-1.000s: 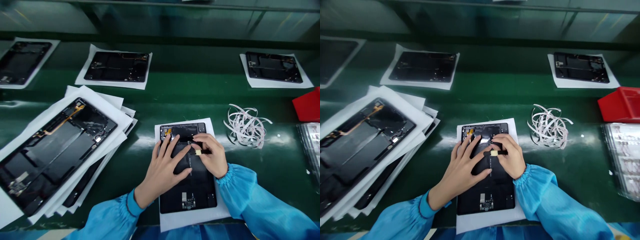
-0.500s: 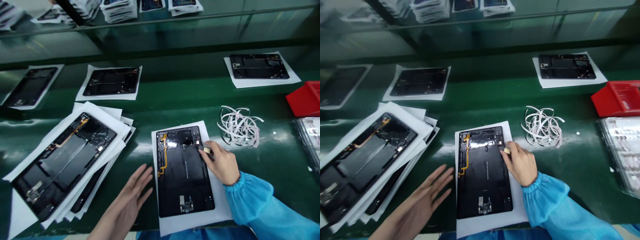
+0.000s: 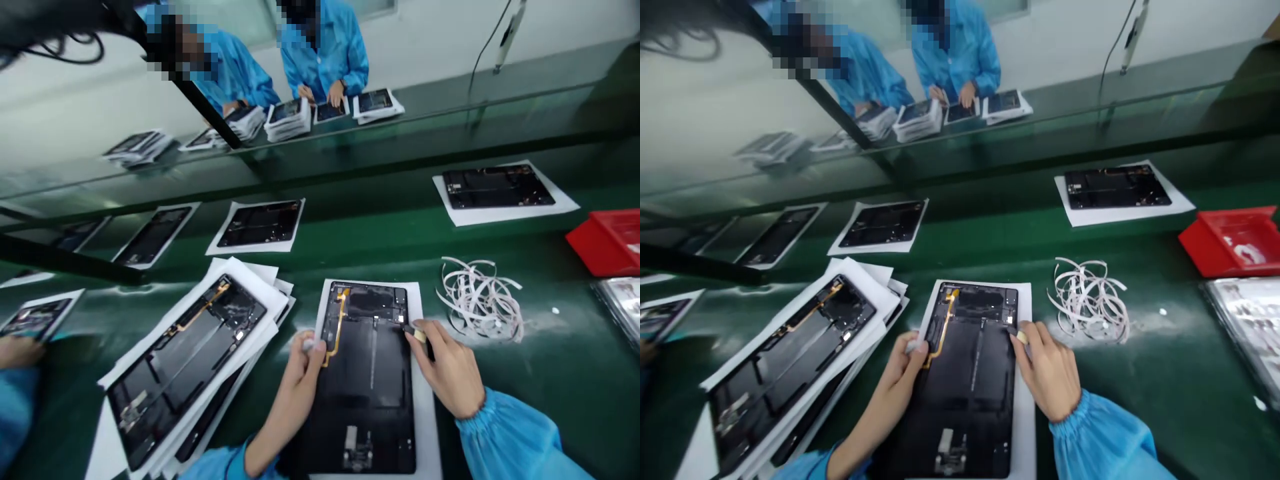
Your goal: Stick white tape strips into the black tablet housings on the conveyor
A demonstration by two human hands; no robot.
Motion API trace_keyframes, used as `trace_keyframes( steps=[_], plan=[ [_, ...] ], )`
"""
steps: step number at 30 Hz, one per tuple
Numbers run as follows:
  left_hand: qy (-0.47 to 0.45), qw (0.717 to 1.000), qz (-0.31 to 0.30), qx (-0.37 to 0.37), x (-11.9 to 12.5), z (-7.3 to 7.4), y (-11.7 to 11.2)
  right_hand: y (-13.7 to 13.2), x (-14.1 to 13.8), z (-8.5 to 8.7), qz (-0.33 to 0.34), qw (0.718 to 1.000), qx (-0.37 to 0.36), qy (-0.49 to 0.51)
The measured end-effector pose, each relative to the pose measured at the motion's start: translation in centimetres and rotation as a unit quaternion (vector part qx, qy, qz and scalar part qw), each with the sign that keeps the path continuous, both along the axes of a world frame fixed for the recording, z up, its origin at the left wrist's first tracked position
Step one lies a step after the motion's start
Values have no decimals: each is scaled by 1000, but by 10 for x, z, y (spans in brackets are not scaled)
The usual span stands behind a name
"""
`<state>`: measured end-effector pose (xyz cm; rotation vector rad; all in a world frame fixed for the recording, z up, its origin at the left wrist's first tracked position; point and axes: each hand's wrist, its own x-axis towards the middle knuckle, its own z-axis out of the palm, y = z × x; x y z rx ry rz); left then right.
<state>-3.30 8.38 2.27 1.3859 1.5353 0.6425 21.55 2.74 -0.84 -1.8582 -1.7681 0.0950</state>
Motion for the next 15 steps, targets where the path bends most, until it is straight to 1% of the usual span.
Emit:
trace_keyframes(
  steps=[2,5,8,10,12,13,15],
  plan=[
    [-6,1000,6,28,0,2,45,1,1,1,3,999,27,25],
    [-1,996,23,85,11,2,137,2,1,0,12,998,39,46],
    [24,990,40,130,33,-2,231,2,2,-9,19,998,36,53],
    [54,986,45,154,46,-4,279,2,1,-19,20,997,46,52],
    [97,979,42,173,50,-5,310,3,-1,-30,1,997,61,54],
    [123,975,39,182,48,-5,320,4,-3,-36,-15,996,68,55],
    [184,962,32,198,35,-5,329,5,-7,-47,-49,994,80,46]
  ],
)
